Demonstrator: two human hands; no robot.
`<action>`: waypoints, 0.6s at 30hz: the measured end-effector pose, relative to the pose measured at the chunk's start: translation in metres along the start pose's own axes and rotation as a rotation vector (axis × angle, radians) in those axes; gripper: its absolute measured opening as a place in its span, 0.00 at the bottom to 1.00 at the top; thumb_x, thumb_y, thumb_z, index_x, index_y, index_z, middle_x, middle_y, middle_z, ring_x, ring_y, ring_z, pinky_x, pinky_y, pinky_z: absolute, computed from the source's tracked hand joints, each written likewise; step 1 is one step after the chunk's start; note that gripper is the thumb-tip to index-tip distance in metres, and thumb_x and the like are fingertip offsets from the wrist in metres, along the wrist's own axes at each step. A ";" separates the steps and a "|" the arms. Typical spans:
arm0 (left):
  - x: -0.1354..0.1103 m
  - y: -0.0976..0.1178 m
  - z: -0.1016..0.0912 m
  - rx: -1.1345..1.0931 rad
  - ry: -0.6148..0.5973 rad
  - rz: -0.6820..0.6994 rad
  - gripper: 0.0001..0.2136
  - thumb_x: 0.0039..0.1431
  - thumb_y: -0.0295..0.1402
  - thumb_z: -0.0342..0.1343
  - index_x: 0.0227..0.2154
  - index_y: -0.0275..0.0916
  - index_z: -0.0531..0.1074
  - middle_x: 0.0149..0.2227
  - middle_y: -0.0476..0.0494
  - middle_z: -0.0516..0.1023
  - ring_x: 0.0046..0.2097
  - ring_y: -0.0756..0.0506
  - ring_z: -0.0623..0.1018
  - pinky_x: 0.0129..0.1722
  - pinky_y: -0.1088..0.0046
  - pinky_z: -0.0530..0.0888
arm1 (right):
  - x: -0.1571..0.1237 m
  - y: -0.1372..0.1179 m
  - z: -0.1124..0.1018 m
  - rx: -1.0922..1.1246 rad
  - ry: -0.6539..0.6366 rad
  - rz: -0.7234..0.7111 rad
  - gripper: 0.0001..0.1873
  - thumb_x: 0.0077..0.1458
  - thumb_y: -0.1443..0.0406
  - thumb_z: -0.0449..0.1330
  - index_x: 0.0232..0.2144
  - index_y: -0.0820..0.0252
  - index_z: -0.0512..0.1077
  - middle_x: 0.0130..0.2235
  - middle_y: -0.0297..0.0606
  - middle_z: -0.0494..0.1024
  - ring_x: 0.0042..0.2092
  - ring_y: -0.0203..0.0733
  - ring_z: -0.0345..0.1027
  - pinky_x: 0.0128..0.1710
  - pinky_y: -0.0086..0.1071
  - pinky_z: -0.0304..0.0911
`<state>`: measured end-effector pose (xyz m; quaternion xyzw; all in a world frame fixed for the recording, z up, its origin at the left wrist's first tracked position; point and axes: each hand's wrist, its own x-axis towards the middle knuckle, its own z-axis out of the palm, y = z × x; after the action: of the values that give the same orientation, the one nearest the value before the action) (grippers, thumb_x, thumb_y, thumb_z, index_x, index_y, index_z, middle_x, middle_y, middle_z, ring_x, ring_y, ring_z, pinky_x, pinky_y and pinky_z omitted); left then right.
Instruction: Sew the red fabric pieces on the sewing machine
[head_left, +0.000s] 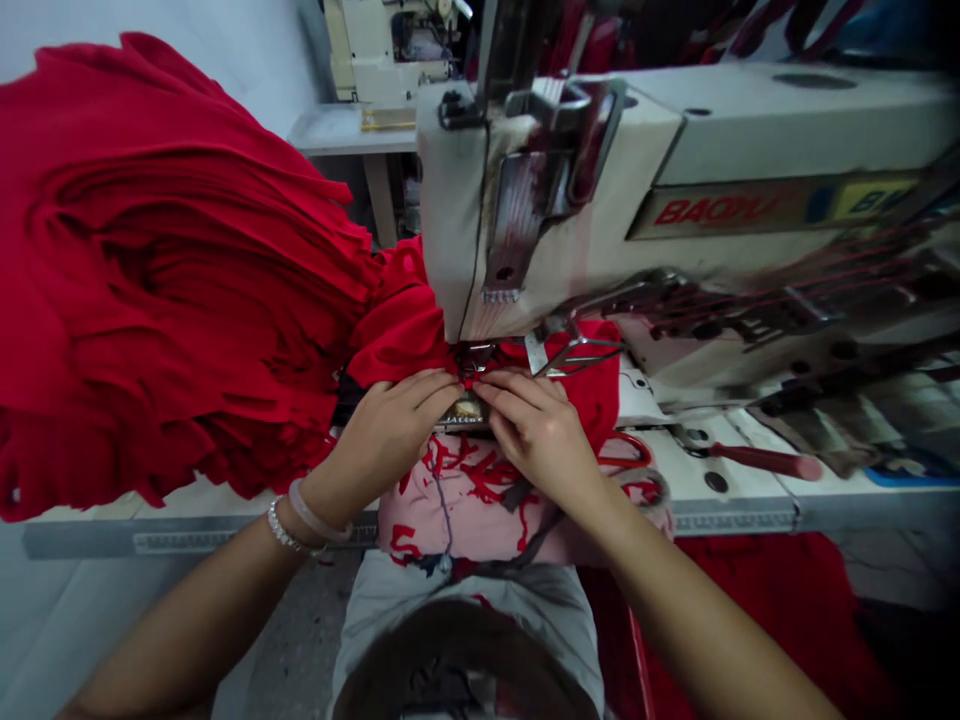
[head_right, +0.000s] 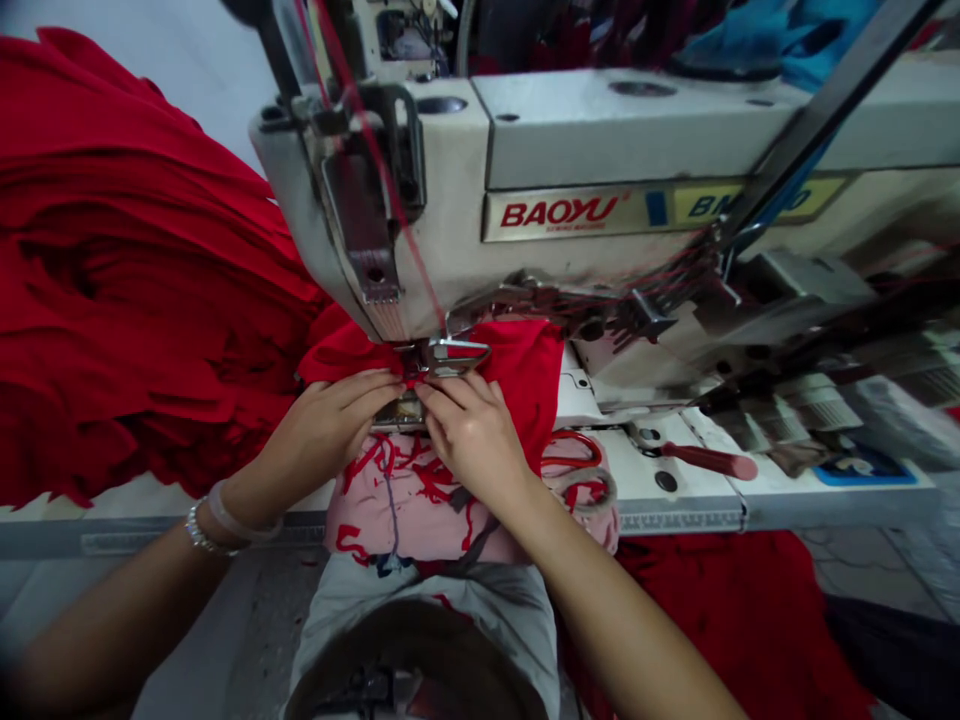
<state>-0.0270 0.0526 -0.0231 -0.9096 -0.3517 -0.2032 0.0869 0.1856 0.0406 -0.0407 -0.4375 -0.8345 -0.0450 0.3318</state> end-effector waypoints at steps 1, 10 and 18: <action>0.000 -0.001 0.000 -0.003 -0.008 -0.004 0.15 0.66 0.23 0.47 0.52 0.36 0.71 0.54 0.39 0.76 0.55 0.45 0.75 0.42 0.70 0.70 | 0.000 0.000 0.000 -0.013 -0.005 -0.002 0.15 0.62 0.70 0.53 0.48 0.64 0.75 0.48 0.44 0.78 0.49 0.46 0.69 0.47 0.41 0.65; 0.000 -0.002 -0.001 0.004 -0.049 -0.011 0.17 0.66 0.24 0.46 0.55 0.36 0.70 0.56 0.37 0.75 0.56 0.44 0.74 0.44 0.70 0.70 | -0.001 -0.001 -0.002 -0.076 -0.086 0.009 0.18 0.64 0.69 0.50 0.51 0.62 0.74 0.51 0.46 0.76 0.51 0.47 0.66 0.47 0.42 0.65; 0.001 0.000 -0.002 0.064 -0.072 0.004 0.17 0.67 0.23 0.45 0.56 0.35 0.69 0.56 0.37 0.74 0.57 0.44 0.74 0.41 0.69 0.70 | 0.002 -0.008 -0.003 -0.250 -0.083 -0.039 0.17 0.63 0.70 0.52 0.50 0.66 0.74 0.49 0.44 0.77 0.48 0.48 0.64 0.43 0.41 0.63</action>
<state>-0.0271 0.0526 -0.0213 -0.9139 -0.3589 -0.1588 0.1034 0.1798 0.0358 -0.0354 -0.4606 -0.8438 -0.1368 0.2390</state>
